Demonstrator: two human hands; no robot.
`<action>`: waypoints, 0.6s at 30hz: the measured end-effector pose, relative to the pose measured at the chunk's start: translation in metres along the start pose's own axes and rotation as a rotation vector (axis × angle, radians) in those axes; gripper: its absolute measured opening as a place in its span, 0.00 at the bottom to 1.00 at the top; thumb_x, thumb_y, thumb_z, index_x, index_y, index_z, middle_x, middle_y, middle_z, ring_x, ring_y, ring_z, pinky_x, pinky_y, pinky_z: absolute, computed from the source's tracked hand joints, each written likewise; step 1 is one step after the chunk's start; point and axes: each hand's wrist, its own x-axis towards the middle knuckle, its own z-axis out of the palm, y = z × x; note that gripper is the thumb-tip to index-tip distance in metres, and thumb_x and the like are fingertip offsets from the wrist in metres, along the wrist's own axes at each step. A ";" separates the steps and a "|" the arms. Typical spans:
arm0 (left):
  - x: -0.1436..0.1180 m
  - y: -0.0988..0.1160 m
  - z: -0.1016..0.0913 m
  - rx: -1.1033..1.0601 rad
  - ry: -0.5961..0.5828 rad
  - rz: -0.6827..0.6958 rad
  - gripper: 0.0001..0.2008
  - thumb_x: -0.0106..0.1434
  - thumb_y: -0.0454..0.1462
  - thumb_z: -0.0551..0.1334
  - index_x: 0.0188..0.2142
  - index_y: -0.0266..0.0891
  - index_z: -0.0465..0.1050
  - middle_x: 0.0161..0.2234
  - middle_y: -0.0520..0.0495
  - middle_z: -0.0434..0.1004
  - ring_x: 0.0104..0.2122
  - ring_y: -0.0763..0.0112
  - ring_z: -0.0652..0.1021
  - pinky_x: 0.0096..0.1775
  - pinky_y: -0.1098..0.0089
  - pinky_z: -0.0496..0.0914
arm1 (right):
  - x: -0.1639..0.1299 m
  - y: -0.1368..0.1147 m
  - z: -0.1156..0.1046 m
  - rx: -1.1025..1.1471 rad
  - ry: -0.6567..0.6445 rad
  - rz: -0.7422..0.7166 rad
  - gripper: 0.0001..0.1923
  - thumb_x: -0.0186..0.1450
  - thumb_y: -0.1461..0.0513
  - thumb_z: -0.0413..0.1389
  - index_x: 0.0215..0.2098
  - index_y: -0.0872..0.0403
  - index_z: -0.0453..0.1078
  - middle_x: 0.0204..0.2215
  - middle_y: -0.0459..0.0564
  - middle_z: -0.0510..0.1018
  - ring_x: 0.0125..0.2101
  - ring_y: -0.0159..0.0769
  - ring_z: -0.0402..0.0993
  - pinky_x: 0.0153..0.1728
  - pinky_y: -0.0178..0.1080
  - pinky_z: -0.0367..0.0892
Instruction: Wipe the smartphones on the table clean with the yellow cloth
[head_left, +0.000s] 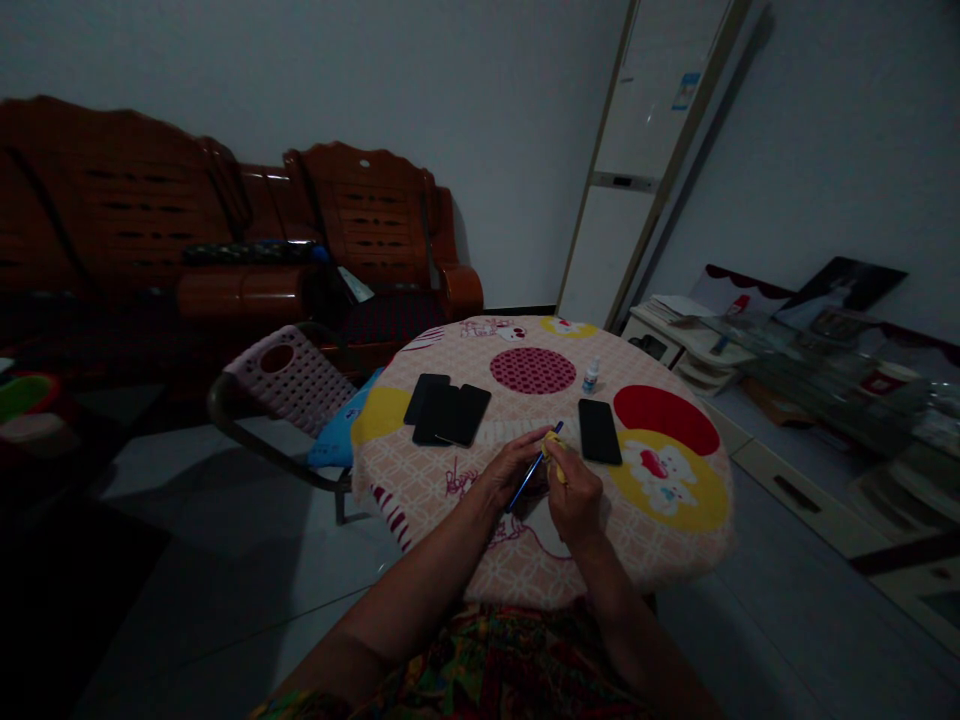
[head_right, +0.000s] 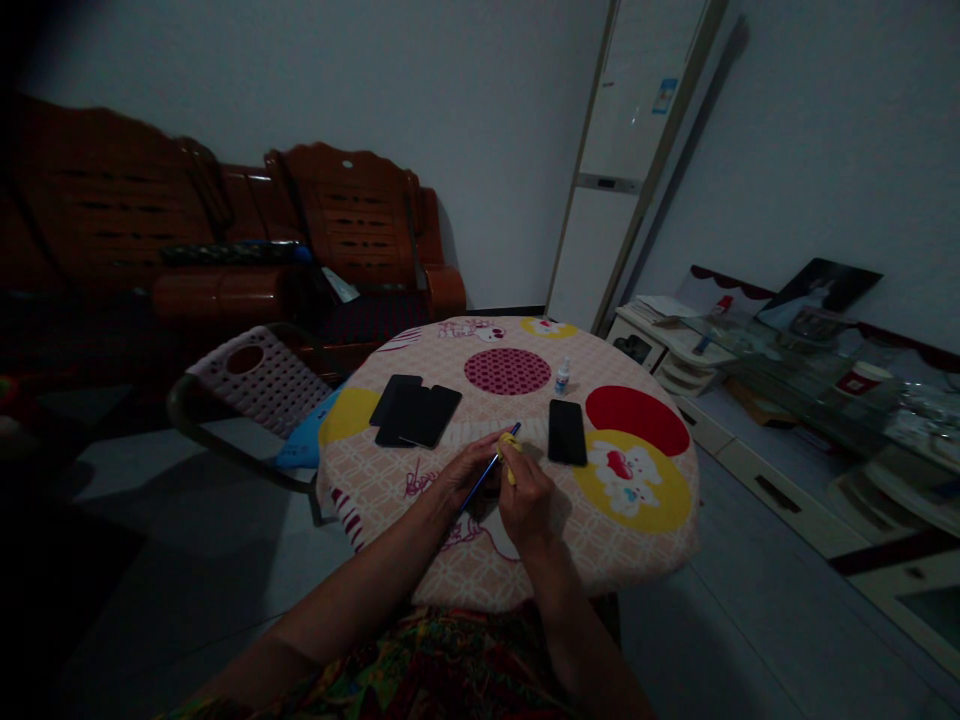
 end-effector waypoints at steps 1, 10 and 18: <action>0.000 0.000 0.000 0.018 -0.008 0.009 0.32 0.48 0.35 0.71 0.54 0.37 0.69 0.31 0.48 0.76 0.24 0.72 0.76 0.27 0.74 0.69 | 0.000 -0.001 0.000 0.004 -0.001 0.002 0.19 0.68 0.67 0.46 0.53 0.54 0.71 0.45 0.56 0.80 0.46 0.40 0.77 0.48 0.43 0.73; 0.004 -0.002 -0.008 0.057 -0.015 0.032 0.28 0.50 0.37 0.69 0.52 0.38 0.73 0.30 0.49 0.76 0.25 0.74 0.75 0.27 0.75 0.67 | -0.015 -0.009 0.002 0.082 -0.050 -0.013 0.20 0.67 0.68 0.47 0.54 0.53 0.71 0.45 0.55 0.79 0.47 0.41 0.77 0.47 0.43 0.74; 0.010 -0.004 -0.014 0.035 -0.071 0.048 0.24 0.51 0.35 0.68 0.50 0.38 0.74 0.31 0.47 0.77 0.26 0.73 0.75 0.28 0.75 0.67 | -0.017 -0.010 -0.001 0.107 -0.095 -0.027 0.18 0.67 0.67 0.48 0.52 0.52 0.72 0.39 0.54 0.81 0.41 0.39 0.79 0.42 0.40 0.75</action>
